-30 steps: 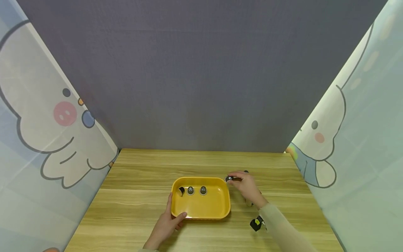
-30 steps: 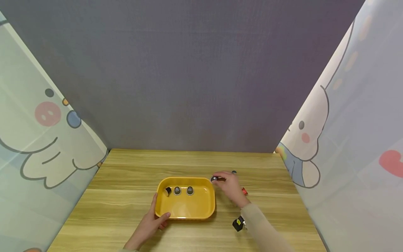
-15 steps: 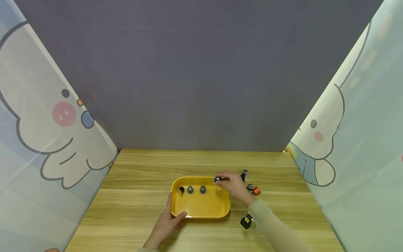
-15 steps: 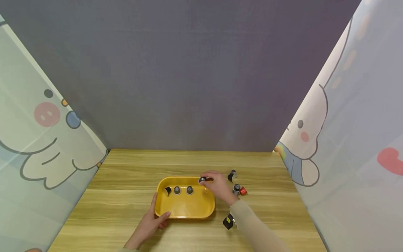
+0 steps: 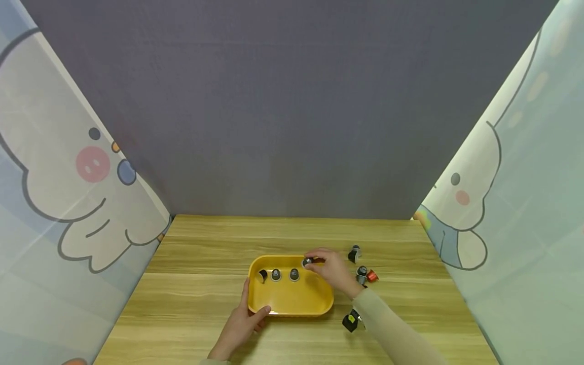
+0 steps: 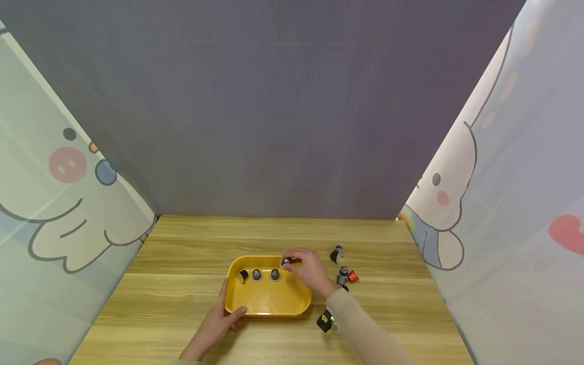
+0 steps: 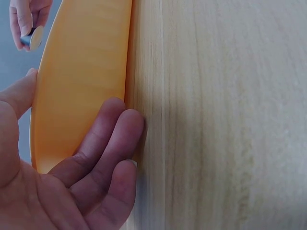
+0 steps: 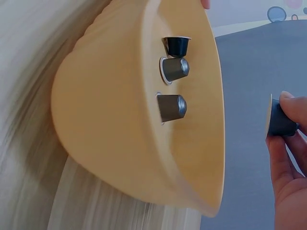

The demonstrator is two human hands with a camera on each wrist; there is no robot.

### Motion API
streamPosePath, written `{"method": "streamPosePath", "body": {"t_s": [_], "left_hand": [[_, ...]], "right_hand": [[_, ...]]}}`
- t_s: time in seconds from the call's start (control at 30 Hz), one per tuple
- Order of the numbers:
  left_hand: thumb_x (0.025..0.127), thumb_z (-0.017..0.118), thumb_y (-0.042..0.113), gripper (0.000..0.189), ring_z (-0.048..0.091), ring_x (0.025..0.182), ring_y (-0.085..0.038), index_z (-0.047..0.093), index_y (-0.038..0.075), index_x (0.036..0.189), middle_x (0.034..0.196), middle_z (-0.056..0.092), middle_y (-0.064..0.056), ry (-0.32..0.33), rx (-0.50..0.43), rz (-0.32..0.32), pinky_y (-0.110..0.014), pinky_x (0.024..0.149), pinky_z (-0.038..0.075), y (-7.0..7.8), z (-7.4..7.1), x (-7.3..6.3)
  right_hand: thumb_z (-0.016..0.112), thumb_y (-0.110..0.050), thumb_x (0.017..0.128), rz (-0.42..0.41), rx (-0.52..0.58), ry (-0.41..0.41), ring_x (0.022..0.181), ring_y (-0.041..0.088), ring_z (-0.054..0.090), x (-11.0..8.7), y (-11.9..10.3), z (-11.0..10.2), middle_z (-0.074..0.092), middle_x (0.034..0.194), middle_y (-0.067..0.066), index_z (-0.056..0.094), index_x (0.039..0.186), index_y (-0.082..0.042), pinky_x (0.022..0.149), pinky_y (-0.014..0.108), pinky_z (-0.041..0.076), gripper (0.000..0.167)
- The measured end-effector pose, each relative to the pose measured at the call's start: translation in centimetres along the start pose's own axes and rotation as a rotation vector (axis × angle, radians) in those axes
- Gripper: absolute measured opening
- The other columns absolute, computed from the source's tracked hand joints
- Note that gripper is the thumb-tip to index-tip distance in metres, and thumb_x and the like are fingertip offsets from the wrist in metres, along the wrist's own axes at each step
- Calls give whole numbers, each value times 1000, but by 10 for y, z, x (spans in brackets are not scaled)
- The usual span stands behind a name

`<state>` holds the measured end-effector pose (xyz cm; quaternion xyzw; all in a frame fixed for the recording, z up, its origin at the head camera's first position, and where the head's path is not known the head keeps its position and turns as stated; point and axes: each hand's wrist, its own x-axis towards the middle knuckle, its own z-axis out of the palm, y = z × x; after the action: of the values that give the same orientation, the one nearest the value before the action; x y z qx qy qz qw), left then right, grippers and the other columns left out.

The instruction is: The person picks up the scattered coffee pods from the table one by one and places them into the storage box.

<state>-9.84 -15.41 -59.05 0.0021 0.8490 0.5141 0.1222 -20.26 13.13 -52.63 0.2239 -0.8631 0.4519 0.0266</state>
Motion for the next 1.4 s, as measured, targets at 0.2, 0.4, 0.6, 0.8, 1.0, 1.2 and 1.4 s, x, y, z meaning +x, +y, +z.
{"method": "streamPosePath", "body": {"t_s": [0.2,0.4,0.6,0.8,1.0,1.2,1.4], "left_hand": [[96,66,44,103,63,60,-20,-12,24,160,68,65,-3,-4,-13,-1,-32,57,49,-1,0,0],[96,66,43,103,63,60,-21,-13,25,160,69,65,-4,-10,-25,3,-32,56,50,-3,0,2],[96,65,43,102,64,60,-20,-13,25,159,69,65,-3,-15,-24,7,-32,56,50,-2,0,1],[97,64,43,102,64,60,-20,-13,20,159,70,66,-3,-21,-16,7,-32,57,51,0,-1,0],[97,64,42,101,64,61,-21,-13,20,160,70,65,-3,-20,-11,8,-33,57,50,1,-2,0],[98,64,41,101,64,61,-21,-14,19,159,71,66,-3,-26,-16,12,-32,57,51,1,-3,1],[99,62,41,101,65,62,-21,-15,19,159,73,67,-4,-35,-27,14,-32,58,51,1,-3,1]], "right_hand": [[79,-20,86,-25,5,-13,96,16,67,6,-5,4,71,112,-1,76,112,-14,83,36,56,26],[78,-18,87,-49,0,-14,95,19,68,16,-8,7,70,112,2,76,112,-12,82,34,56,26],[78,-18,88,-40,23,-30,94,15,68,25,-12,9,70,111,2,75,112,-11,83,27,54,25],[77,-17,89,-33,50,-41,94,13,68,36,-18,14,70,111,0,75,113,-12,87,32,54,25],[77,-16,89,-47,80,-49,93,14,69,47,-21,21,70,110,0,75,113,-10,85,32,55,24],[77,-13,88,-57,75,-91,93,15,68,55,-20,30,69,111,4,74,113,-7,84,30,55,25],[76,-16,90,-97,-7,-168,95,11,66,60,-20,40,69,113,0,75,114,-11,85,29,54,25]]}}
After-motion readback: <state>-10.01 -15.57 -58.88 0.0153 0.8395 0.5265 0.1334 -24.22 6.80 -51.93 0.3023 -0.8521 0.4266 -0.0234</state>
